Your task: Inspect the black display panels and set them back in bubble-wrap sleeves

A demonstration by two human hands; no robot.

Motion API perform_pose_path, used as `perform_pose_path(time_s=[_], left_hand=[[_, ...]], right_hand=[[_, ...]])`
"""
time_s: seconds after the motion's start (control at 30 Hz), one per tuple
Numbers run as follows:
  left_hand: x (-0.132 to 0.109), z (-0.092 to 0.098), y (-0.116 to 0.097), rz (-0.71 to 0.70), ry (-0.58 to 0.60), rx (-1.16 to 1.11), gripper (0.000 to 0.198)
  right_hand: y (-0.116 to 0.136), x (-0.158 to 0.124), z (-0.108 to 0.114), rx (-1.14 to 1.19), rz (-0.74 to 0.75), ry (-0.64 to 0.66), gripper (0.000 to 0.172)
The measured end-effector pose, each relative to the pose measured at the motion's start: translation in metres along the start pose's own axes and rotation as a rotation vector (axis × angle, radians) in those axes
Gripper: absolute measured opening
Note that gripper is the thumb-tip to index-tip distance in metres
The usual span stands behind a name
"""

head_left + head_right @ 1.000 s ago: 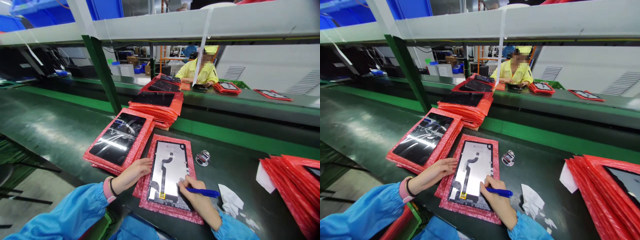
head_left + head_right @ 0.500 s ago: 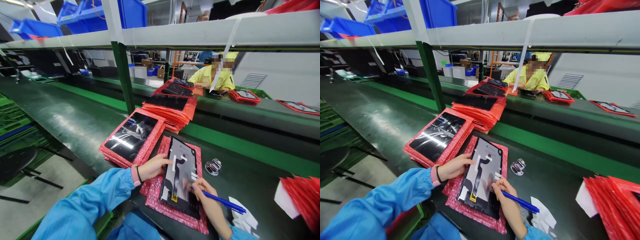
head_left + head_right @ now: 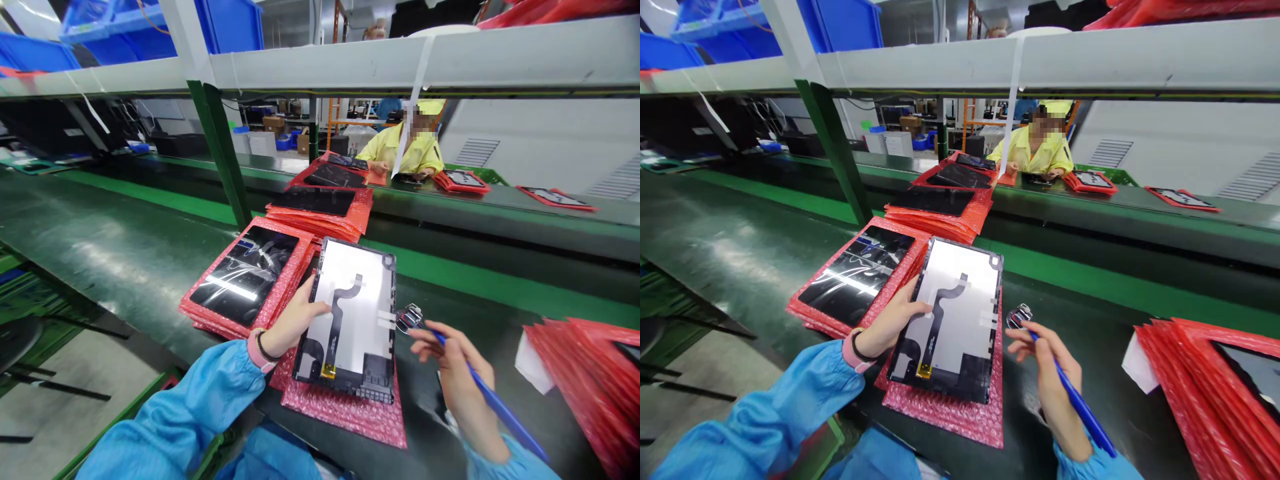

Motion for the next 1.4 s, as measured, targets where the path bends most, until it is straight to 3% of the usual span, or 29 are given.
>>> perform_pose_path(time_s=[0.1, 0.23, 0.3, 0.43, 0.57, 0.7, 0.9, 1.0, 1.07, 1.23, 1.4], left_hand=[[-0.001, -0.01, -0.038, -0.123, 0.02, 0.015, 0.053], [-0.003, -0.026, -0.078, -0.289, 0.078, 0.032, 0.049], [-0.004, -0.034, -0.09, -0.332, 0.116, 0.012, 0.05], [-0.004, -0.043, -0.103, -0.361, 0.155, -0.029, 0.053], [-0.002, -0.044, -0.106, -0.344, 0.157, -0.039, 0.056], [0.001, -0.042, -0.103, -0.32, 0.152, -0.064, 0.059], [0.004, -0.038, -0.101, -0.346, 0.134, -0.03, 0.053], [0.004, -0.036, -0.098, -0.333, 0.117, 0.002, 0.054], [0.005, -0.036, -0.098, -0.327, 0.117, 0.008, 0.056], [0.011, -0.035, -0.099, -0.312, 0.124, -0.019, 0.052], [0.017, -0.036, -0.097, -0.293, 0.145, -0.007, 0.048]], right_hand=[[0.026, 0.012, 0.008, 0.017, -0.01, -0.068, 0.034], [0.054, 0.016, -0.016, 0.072, -0.112, 0.052, 0.027], [0.064, 0.013, -0.028, 0.186, -0.126, 0.083, 0.028], [0.074, 0.008, -0.029, 0.315, -0.082, -0.013, 0.027], [0.077, 0.008, -0.027, 0.244, -0.054, 0.013, 0.027], [0.091, 0.012, -0.028, 0.108, 0.068, 0.086, 0.031], [0.103, 0.027, -0.043, -0.166, 0.08, 0.086, 0.019], [0.106, 0.034, -0.049, -0.253, 0.108, 0.062, 0.022], [0.104, 0.037, -0.05, -0.258, 0.119, 0.057, 0.024], [0.09, 0.037, -0.055, -0.076, 0.028, 0.202, 0.023], [0.082, 0.037, -0.038, -0.013, -0.009, 0.061, 0.031]])
Point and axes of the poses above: each hand's wrist, its own x-axis towards the middle knuckle, its own z-axis out of the back of the hand, y = z × x, the point moved 10 cm from there along x, towards the middle knuckle
